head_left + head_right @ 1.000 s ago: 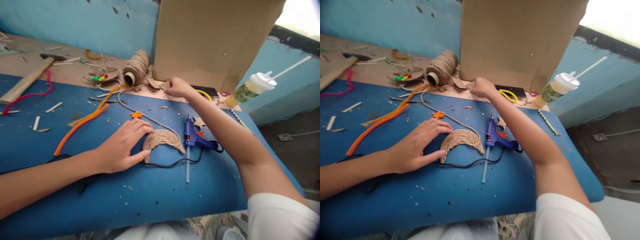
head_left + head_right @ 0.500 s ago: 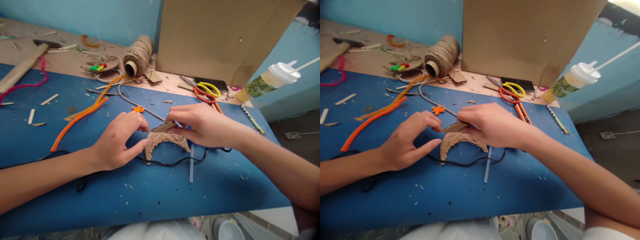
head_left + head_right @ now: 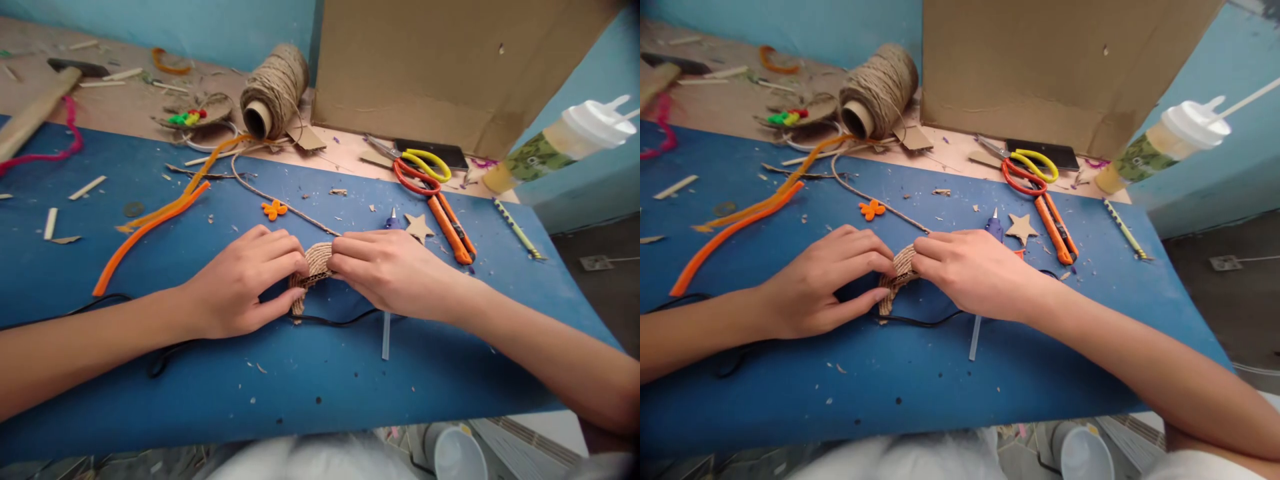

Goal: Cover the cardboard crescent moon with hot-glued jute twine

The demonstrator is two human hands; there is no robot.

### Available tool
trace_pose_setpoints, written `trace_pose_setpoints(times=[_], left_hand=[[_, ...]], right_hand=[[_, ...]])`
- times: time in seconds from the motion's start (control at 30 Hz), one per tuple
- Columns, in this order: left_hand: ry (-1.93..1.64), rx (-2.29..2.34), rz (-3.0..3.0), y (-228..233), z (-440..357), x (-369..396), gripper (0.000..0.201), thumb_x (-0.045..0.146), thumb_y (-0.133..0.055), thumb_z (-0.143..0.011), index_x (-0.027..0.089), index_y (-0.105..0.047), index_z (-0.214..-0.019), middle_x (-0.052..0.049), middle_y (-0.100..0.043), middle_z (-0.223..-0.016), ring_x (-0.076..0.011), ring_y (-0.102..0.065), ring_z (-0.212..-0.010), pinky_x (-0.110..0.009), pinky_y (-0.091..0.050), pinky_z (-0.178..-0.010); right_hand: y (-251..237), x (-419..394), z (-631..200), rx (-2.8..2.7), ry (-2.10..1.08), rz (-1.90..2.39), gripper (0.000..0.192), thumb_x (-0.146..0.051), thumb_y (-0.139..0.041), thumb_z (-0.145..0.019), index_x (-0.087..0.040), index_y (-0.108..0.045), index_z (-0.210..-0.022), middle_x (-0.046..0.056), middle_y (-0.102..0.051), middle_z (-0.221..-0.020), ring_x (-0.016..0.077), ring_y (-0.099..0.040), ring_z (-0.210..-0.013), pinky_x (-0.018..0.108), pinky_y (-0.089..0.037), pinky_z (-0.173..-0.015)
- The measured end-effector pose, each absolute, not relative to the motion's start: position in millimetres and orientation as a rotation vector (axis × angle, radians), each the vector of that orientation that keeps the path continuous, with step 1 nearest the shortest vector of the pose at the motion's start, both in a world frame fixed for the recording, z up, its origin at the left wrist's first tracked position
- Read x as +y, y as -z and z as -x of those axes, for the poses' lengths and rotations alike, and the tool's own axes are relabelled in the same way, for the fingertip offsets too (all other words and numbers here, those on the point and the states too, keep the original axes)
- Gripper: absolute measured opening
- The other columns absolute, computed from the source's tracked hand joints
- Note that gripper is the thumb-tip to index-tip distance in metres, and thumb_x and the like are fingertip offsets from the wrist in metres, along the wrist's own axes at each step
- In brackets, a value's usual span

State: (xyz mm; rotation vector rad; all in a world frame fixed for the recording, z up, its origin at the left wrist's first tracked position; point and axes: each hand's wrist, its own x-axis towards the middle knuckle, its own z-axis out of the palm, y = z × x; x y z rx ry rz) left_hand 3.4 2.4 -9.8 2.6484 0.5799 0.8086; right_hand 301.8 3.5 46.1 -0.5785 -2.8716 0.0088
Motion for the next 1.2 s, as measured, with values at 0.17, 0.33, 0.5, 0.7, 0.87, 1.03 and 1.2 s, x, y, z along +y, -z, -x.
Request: trace_pose_setpoints(times=[0.17,0.33,0.5,0.7,0.87,1.03,1.2], left_hand=[[-0.811,0.627,-2.593,12.4,-2.4,2.5,0.004,0.022,-0.061,-0.122,0.024,-0.064,-0.123,-0.003,-0.077,-0.111,-0.0229,-0.072,-0.1,-0.04,-0.046,-0.091],[-0.832,0.719,-2.466,10.2,-0.6,1.1,0.005,0.024,-0.062,-0.119,0.025,-0.065,-0.123,-0.001,-0.077,-0.108,-0.0219,-0.072,-0.095,-0.04,-0.052,-0.093],[-0.806,0.696,-2.46,9.4,-1.0,1.3,0.006,0.023,-0.061,-0.117,0.026,-0.064,-0.121,-0.003,-0.078,-0.107,-0.0242,-0.073,-0.094,-0.044,-0.053,-0.09],[-0.778,0.706,-2.475,6.2,-3.6,2.3,0.005,0.023,-0.06,-0.117,0.025,-0.065,-0.118,-0.003,-0.078,-0.105,-0.0236,-0.073,-0.093,-0.042,-0.053,-0.089],[-0.724,0.706,-2.503,-0.7,-4.6,3.9,0.005,0.022,-0.061,-0.115,0.023,-0.065,-0.116,-0.003,-0.078,-0.105,-0.0231,-0.074,-0.093,-0.039,-0.055,-0.09],[-0.775,0.716,-2.475,1.2,-4.5,3.5,0.006,0.022,-0.061,-0.116,0.023,-0.067,-0.117,-0.003,-0.079,-0.104,-0.0236,-0.074,-0.093,-0.039,-0.054,-0.09],[-0.777,0.692,-2.495,3.5,-4.0,3.0,0.007,0.022,-0.06,-0.116,0.023,-0.067,-0.117,-0.004,-0.079,-0.106,-0.0241,-0.075,-0.095,-0.04,-0.056,-0.091]], right_hand=[[-46.6,4.8,-309.0,-2.831,-0.079,0.658,0.028,-0.018,-0.054,-0.128,-0.015,-0.075,-0.109,0.005,-0.07,-0.098,0.0211,-0.059,-0.085,0.034,-0.043,-0.079],[-55.7,10.5,-315.0,-2.856,-0.075,0.727,0.034,-0.028,-0.05,-0.131,-0.015,-0.075,-0.112,0.007,-0.072,-0.103,0.0218,-0.057,-0.086,0.037,-0.043,-0.08],[-54.9,7.3,-307.8,-2.976,0.023,0.765,0.03,-0.023,-0.052,-0.128,-0.017,-0.076,-0.11,0.005,-0.069,-0.096,0.0232,-0.057,-0.089,0.038,-0.04,-0.083],[-49.9,5.8,-306.0,-2.962,-0.007,0.701,0.029,-0.016,-0.052,-0.125,-0.017,-0.073,-0.105,0.006,-0.068,-0.095,0.0225,-0.053,-0.085,0.036,-0.042,-0.083],[-57.9,9.0,-310.0,-2.954,-0.057,0.781,0.033,-0.027,-0.049,-0.13,-0.019,-0.073,-0.108,0.007,-0.071,-0.098,0.0225,-0.057,-0.086,0.037,-0.04,-0.081],[-69.8,2.7,-321.5,-2.84,0.027,0.863,0.032,-0.028,-0.045,-0.128,-0.021,-0.07,-0.109,0.008,-0.075,-0.102,0.0227,-0.061,-0.086,0.039,-0.039,-0.079],[-73.6,-5.9,-327.8,-2.904,0.096,0.873,0.028,-0.026,-0.049,-0.124,-0.022,-0.065,-0.102,0.007,-0.073,-0.096,0.0235,-0.06,-0.083,0.041,-0.038,-0.077]])
